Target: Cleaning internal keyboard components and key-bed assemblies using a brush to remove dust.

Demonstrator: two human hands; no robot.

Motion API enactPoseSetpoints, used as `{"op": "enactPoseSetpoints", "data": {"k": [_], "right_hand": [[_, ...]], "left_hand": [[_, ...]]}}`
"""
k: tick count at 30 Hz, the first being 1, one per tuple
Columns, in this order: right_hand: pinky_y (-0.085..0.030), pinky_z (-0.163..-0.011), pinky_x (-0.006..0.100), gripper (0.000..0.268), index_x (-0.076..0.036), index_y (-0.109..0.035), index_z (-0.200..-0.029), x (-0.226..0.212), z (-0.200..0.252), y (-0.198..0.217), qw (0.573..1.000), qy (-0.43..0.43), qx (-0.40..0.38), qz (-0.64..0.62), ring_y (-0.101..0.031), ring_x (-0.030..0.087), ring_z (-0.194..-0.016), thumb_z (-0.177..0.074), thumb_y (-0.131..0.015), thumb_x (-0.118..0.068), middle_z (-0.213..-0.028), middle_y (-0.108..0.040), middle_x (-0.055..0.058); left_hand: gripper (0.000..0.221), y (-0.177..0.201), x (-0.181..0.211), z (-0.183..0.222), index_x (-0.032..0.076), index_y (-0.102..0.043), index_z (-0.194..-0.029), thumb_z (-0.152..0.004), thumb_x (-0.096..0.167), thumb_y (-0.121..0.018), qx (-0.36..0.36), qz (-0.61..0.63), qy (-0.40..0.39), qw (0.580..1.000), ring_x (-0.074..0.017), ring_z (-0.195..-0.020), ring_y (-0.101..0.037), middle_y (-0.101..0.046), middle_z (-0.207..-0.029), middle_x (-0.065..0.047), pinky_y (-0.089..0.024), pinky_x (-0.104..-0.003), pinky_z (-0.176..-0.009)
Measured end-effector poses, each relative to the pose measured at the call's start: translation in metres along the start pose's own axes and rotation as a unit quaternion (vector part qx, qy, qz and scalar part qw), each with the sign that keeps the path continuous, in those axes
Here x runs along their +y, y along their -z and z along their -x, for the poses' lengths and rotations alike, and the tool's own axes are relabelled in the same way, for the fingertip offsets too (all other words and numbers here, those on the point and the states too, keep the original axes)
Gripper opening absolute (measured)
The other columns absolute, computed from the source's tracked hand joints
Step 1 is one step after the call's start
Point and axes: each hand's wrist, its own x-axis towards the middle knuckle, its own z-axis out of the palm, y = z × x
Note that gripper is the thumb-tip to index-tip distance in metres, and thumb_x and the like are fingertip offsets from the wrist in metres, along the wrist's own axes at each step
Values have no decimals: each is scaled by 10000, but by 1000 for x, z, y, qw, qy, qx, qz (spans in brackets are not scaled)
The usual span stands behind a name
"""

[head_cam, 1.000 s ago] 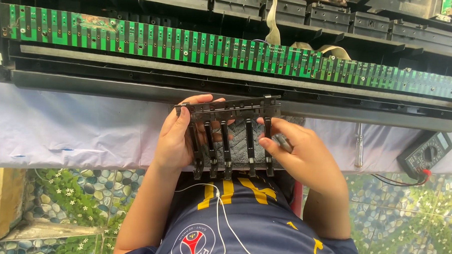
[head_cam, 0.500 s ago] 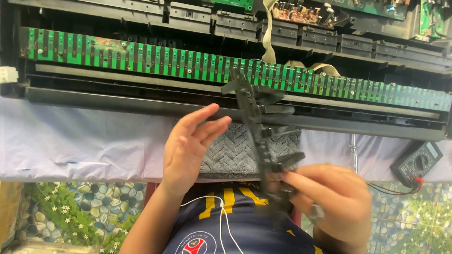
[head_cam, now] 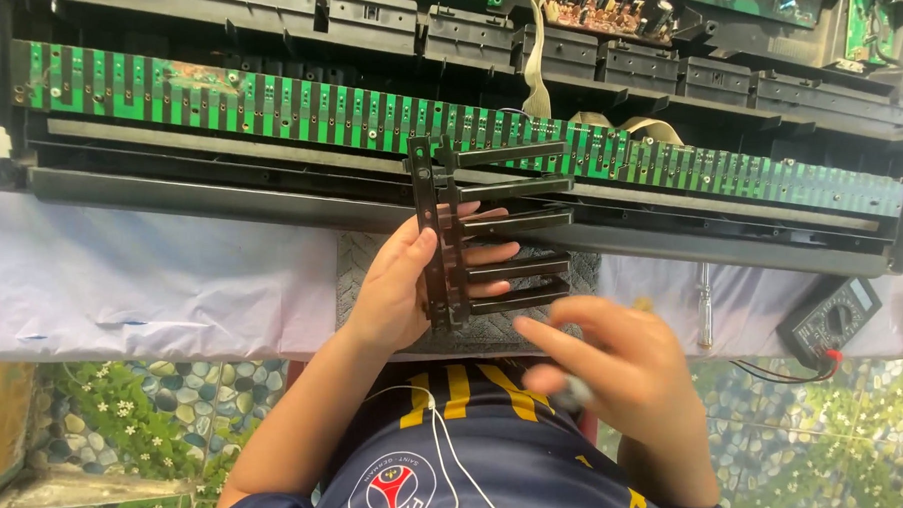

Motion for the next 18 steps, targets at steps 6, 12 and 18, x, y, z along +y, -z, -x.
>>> {"op": "enactPoseSetpoints", "data": {"k": [6, 12, 18], "right_hand": [[-396, -532, 403, 783, -64, -493, -687, 3, 22, 9, 896, -98, 416, -116, -373, 269, -509, -1091, -260, -693, -687, -396, 142], [-235, -377, 331, 563, -151, -377, -937, -5, 16, 3, 874, -105, 414, -234, -119, 139, -410, -1046, -302, -699, -623, -272, 119], [-718, -849, 465, 577, -28, -631, -865, 8, 3, 3, 952, 74, 207, -215, -754, 354, -848, -1090, -407, -510, -946, -661, 273]], "left_hand": [[533, 4, -5, 1, 7, -417, -1488, -1091, 359, -458, -3, -21, 1, 1000, -492, -1317, -578, -450, -1551, -281, -588, -614, -984], [508, 9, -14, 4, 39, -445, -1430, -1115, 437, -436, -26, -31, -47, 998, -453, -1290, -606, -430, -1565, -280, -550, -661, -1025], [569, 11, -14, 4, -14, -443, -1439, -1106, 446, -417, -23, -21, -44, 999, -424, -1263, -618, -412, -1568, -318, -596, -623, -972]]}}
